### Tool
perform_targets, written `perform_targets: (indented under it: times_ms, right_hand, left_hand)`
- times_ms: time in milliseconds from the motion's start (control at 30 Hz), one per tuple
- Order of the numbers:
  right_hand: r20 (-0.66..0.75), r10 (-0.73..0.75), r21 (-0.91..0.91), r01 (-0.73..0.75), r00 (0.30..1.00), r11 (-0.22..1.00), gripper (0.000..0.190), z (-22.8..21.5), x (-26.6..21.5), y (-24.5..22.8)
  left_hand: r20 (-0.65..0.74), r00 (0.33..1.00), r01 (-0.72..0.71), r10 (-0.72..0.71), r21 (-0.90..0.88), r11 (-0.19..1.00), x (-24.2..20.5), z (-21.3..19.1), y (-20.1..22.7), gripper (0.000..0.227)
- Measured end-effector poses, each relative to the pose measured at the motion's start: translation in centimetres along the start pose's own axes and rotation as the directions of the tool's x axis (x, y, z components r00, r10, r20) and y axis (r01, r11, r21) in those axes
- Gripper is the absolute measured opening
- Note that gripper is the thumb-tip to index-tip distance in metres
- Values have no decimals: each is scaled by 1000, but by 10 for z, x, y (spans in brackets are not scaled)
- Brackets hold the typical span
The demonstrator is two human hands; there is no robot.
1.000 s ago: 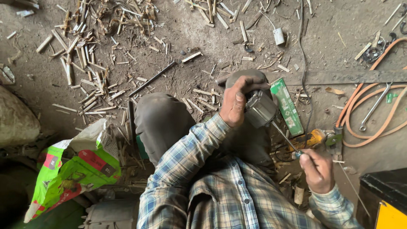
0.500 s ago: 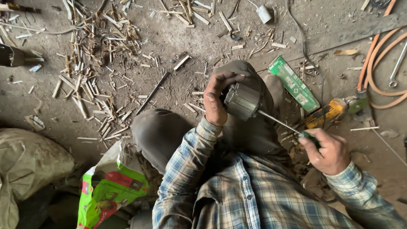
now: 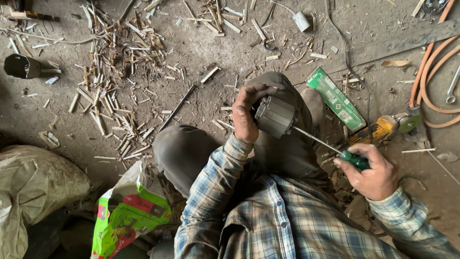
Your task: The person sits on the floor and uses a hammer and metal rod to tap a cylindrical motor component, then uses a screwdriver to pry and adjust the internal windings. The person repeatedly rotates the component and continues prying at different slots.
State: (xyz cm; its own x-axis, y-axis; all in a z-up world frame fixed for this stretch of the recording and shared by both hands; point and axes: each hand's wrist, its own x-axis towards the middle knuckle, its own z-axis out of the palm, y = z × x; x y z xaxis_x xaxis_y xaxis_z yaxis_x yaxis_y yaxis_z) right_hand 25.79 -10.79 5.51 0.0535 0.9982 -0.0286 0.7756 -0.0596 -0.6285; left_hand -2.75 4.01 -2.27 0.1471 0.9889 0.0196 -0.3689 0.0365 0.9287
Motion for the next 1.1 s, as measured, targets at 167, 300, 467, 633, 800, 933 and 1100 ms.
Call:
perform_targets:
  times_ms: [167,300,467,633,800,933,1100]
  right_hand:
    - [189,159,-126,-136,969,983,23,0,3,6]
    - [15,-18,-119,20,1000,993,23,2,-3,4]
    - [-23,34,-151,-37,999,988,24,2,-4,-1]
    - [30,45,-145,-40,999,989,24,2,-5,1]
    - [99,152,-23,-150,983,988,24,7,-5,5]
    - [85,84,-26,-82,993,996,27,8,-2,10]
    - [87,80,66,-86,993,994,28,16,2,8]
  left_hand:
    - [25,1000,-19,18,27,999,0,0,-2,100]
    - [-18,999,-49,49,-54,997,2,2,-6,98]
    - [19,993,-114,113,109,987,0,2,0,96]
    - [66,986,-168,155,291,942,5,2,4,88]
    - [83,985,-170,154,272,947,7,-1,4,86]
    - [37,992,-118,118,2,993,9,3,1,76]
    - [-119,987,-114,107,-54,992,0,-1,-11,45]
